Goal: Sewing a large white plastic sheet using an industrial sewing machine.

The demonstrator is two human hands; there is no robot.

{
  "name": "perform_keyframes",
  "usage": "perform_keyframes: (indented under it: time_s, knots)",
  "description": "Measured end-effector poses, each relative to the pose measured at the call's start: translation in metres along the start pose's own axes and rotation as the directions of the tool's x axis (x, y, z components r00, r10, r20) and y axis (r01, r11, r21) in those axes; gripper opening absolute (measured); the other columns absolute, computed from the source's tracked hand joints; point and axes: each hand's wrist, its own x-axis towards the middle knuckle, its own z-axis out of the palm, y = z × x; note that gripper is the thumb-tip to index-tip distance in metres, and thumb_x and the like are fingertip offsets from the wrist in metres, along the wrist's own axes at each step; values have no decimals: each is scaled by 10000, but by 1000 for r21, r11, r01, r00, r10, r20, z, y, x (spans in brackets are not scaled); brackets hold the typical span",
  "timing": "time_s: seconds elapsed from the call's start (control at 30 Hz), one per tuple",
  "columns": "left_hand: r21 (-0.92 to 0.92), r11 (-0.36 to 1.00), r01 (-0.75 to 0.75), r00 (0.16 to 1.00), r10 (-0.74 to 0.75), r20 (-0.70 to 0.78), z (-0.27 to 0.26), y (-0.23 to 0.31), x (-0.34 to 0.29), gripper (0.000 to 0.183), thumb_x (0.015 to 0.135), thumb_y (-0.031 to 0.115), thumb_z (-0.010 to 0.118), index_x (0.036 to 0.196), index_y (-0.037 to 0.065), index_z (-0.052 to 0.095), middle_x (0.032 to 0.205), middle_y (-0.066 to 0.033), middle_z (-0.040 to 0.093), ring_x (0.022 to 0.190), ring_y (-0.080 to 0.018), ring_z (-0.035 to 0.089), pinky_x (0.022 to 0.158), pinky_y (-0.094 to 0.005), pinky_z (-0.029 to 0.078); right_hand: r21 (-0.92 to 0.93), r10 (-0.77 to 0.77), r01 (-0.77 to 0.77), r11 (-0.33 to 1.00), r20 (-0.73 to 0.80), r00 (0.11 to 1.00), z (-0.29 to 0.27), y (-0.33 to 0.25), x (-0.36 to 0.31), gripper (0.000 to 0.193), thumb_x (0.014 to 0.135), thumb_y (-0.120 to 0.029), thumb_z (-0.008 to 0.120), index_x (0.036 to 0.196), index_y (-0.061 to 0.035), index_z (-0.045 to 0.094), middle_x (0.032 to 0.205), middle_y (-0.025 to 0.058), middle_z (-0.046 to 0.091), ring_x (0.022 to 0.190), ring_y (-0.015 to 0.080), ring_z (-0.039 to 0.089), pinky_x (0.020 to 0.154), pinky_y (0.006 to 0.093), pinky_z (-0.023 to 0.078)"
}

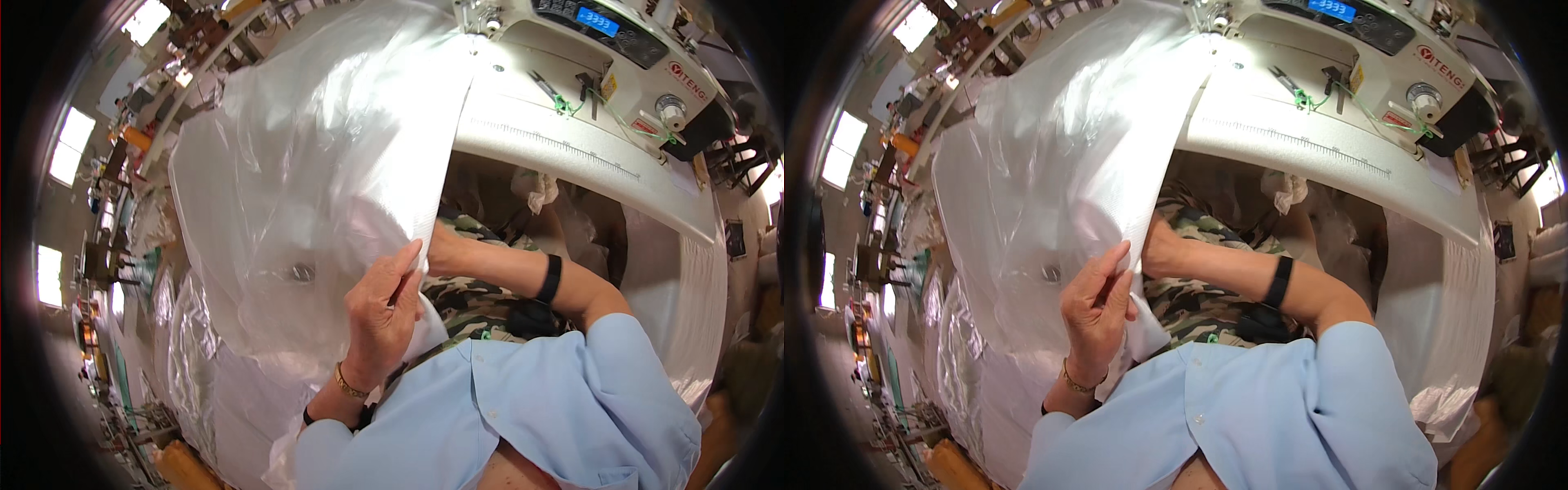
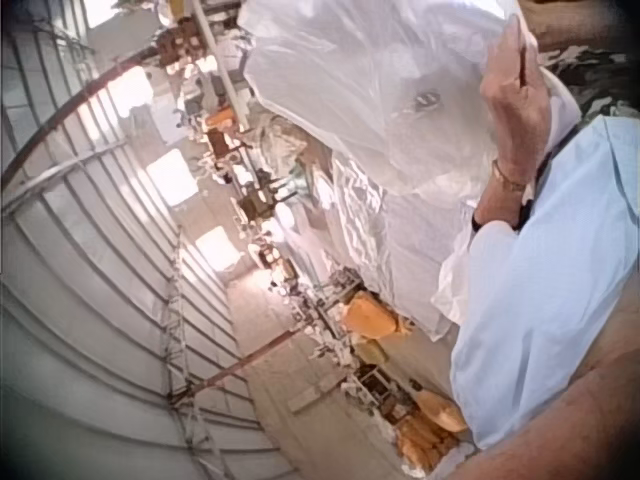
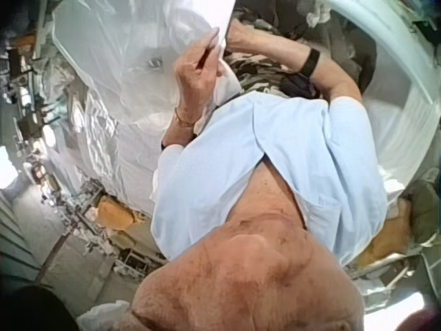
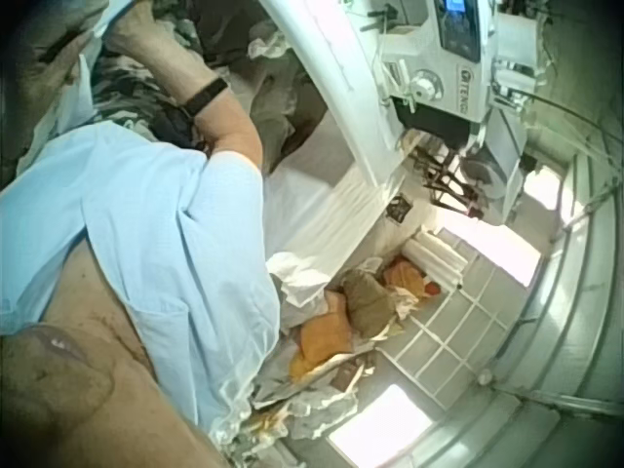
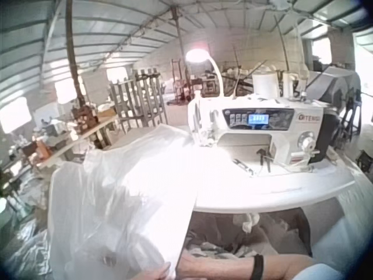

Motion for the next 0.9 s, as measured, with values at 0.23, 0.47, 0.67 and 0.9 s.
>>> perform_keyframes:
  time_s: [0.23,0.47,0.67,0.9]
  knots:
    - [393,883,-257,965,257,51,6,-14,-3,355,869,-19,634,1223,-33,616,792,-110,529,614,-183,547,568,-297,459,-605,-316,473,641,354,880,-12,-7,8,368,831,-249,627,1155,-74,625,1250,209,554,1187,403,495,1005,505,383]
    - [366,906,-213,971,156,179,23,-29,-1,307,816,-29,627,1122,-20,639,816,-143,547,651,-288,569,599,-370,457,-950,81,7,313,34,996,-99,-79,3,166,869,-171,597,806,-19,618,719,172,629,684,343,649,641,426,535]
    - [355,876,-327,911,192,366,50,-41,4,271,779,9,637,1048,-3,615,793,-148,520,681,-328,581,609,-411,466,-1000,-236,6,16,2,972,-158,-89,50,166,852,-184,636,827,-27,591,851,128,632,898,276,624,749,386,497]
    - [392,860,-327,905,167,391,50,-51,7,222,770,16,650,989,8,612,767,-132,506,655,-307,579,581,-400,463,-990,-144,-37,138,-57,988,-200,-69,79,348,876,-363,601,996,-36,608,1088,139,614,1069,300,566,920,439,412]
